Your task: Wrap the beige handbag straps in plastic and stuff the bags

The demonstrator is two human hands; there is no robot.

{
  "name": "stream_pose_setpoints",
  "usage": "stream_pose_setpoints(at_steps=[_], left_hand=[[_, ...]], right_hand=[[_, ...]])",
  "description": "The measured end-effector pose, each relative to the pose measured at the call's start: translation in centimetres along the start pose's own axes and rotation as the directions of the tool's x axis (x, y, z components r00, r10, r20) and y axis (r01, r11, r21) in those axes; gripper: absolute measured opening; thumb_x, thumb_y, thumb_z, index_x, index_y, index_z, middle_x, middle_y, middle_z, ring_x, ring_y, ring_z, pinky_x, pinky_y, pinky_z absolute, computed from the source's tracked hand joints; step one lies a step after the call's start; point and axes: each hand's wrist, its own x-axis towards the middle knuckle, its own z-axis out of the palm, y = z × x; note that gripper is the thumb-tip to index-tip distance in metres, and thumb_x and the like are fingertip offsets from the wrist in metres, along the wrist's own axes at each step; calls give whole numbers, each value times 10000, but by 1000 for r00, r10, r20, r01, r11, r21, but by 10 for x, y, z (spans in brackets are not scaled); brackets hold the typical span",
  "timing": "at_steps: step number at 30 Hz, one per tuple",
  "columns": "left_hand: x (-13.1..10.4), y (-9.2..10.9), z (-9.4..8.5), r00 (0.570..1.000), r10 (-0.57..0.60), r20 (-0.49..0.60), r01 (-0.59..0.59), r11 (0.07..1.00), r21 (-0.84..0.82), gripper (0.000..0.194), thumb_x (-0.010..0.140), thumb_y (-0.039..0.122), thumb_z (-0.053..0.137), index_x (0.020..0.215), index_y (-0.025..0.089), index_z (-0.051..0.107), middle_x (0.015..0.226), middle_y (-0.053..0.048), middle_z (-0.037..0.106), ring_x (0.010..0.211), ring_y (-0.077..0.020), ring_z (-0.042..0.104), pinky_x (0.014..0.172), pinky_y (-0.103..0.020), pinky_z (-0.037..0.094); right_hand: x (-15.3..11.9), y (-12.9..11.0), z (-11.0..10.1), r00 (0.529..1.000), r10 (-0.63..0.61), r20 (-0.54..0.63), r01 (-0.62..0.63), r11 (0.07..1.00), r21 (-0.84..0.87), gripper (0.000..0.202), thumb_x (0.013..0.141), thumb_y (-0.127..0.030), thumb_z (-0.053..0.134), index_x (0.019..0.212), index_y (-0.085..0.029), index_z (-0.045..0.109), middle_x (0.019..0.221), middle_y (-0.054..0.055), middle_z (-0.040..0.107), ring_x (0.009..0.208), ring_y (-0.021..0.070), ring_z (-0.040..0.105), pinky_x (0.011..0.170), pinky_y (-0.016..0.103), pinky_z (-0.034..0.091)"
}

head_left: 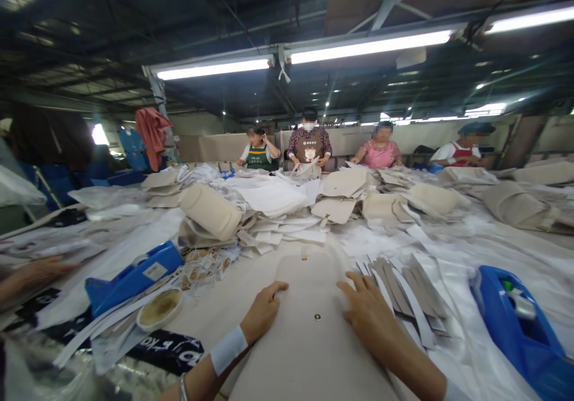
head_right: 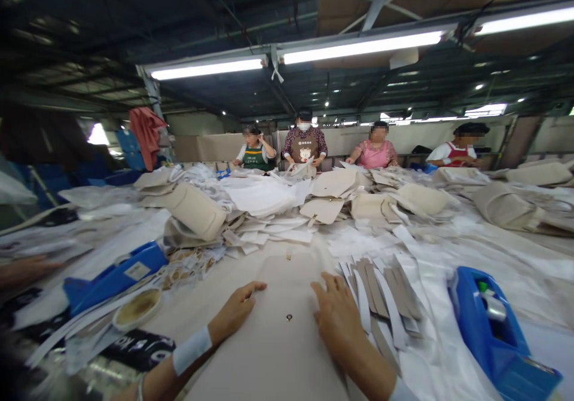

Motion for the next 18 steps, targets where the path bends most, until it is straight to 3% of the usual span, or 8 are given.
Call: stream_pose_setpoints(at_steps=[2,5,7,9,11,14,16,18], left_hand=[[-1,1,1,1000,-1,5,1,999,52,580,717,58,371,1246,99,604,1341,-88,611,1291,-191,513,1134,-299,338],[-6,1,0,1000,2,6,-3,988,157,541,798,79,359,1285,133,588,1328,-92,620,1273,-199,530,1123,-316,355],[-12,3,-1,1000,-19,5,17,969,247,500,872,129,350,1317,181,572,1222,-121,673,1191,-262,592,1082,-429,395],[-18,8,-4,999,-52,-7,51,940,338,500,894,133,349,1341,221,556,1162,-152,678,1146,-333,606,1019,-549,407],[-23,17,-6,999,-31,-16,35,886,463,543,869,68,339,1348,211,551,1279,-186,602,1247,-368,519,1041,-598,352],[-23,33,0,984,129,120,-174,819,547,568,845,37,377,1383,169,504,1453,-169,459,1372,-306,380,1154,-500,264],[-22,35,10,937,244,249,-336,826,454,538,904,130,417,1439,194,422,1464,-126,466,1370,-258,392,1179,-449,259],[-20,29,24,905,304,297,-404,832,380,519,977,283,385,1488,212,328,1514,-105,417,1412,-262,340,1193,-489,234]], right_hand=[[2,-19,-11,978,-164,128,151,983,107,559,791,-118,551,1347,-171,561,1472,145,451,1363,317,381,1131,467,299],[5,-31,-8,878,-355,320,272,922,277,579,870,-340,561,1437,-297,450,1547,61,367,1426,332,286,1151,565,200],[7,-29,3,830,-384,404,268,911,315,568,910,-451,510,1459,-367,391,1579,24,294,1457,371,185,1132,656,91],[8,-22,14,813,-395,428,260,904,339,552,931,-484,476,1464,-407,358,1591,8,254,1463,384,141,1115,686,40],[10,-17,22,809,-411,420,269,894,357,563,927,-481,495,1466,-426,341,1593,9,245,1464,389,130,1112,688,27],[12,-15,28,810,-421,408,277,888,367,564,931,-449,510,1465,-444,328,1591,21,247,1459,397,144,1101,706,29],[14,-16,31,810,-409,420,277,898,341,542,918,-439,540,1436,-459,380,1590,20,248,1454,407,160,1089,728,41],[18,-17,36,807,-391,443,279,913,299,515,897,-462,571,1396,-466,444,1582,19,262,1447,422,175,1072,755,60]])
